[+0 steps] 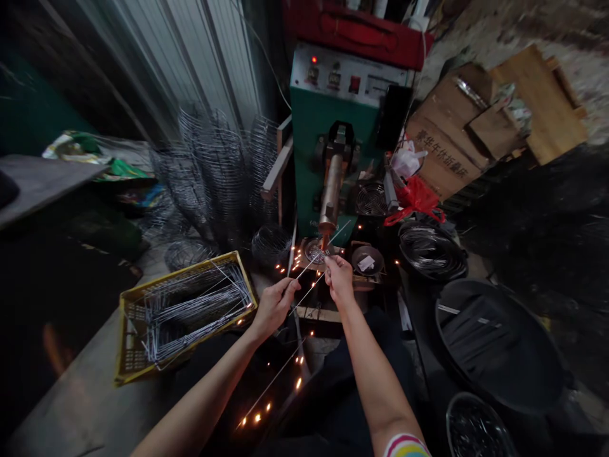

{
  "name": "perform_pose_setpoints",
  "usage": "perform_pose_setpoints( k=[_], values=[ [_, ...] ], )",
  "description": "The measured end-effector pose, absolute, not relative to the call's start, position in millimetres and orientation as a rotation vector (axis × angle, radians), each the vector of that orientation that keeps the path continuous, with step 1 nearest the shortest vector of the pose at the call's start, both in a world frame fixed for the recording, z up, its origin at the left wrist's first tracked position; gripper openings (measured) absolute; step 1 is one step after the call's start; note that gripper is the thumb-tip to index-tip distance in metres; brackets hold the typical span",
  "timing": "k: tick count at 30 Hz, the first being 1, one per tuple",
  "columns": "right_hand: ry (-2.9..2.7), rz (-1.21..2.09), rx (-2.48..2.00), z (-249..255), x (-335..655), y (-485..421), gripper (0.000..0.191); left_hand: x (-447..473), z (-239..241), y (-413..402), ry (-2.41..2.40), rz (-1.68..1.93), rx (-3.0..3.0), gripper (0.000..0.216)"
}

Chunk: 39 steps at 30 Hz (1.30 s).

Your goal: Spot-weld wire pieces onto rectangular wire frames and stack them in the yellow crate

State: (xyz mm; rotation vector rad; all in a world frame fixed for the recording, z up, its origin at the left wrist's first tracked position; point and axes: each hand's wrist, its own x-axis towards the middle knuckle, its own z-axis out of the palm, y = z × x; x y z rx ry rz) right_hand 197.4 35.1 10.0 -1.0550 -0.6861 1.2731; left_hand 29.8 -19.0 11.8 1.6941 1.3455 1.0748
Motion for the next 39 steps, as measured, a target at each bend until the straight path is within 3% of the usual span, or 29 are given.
perform_pose_setpoints(
  k=[28, 34, 39],
  values=[
    [-0.733, 1.346, -1.091, 18, 225, 49, 0.037, 45, 17, 12, 1.303, 1.067, 1.861, 0.036],
    [-1.104, 1.088, -1.379, 10, 265, -23, 0.037, 42, 19, 16, 1.288, 1.095, 1.895, 0.036],
    [-1.563, 0.439, -1.807, -15, 325, -112, 0.018, 40, 18, 16, 1.309, 1.097, 1.918, 0.036]
  ],
)
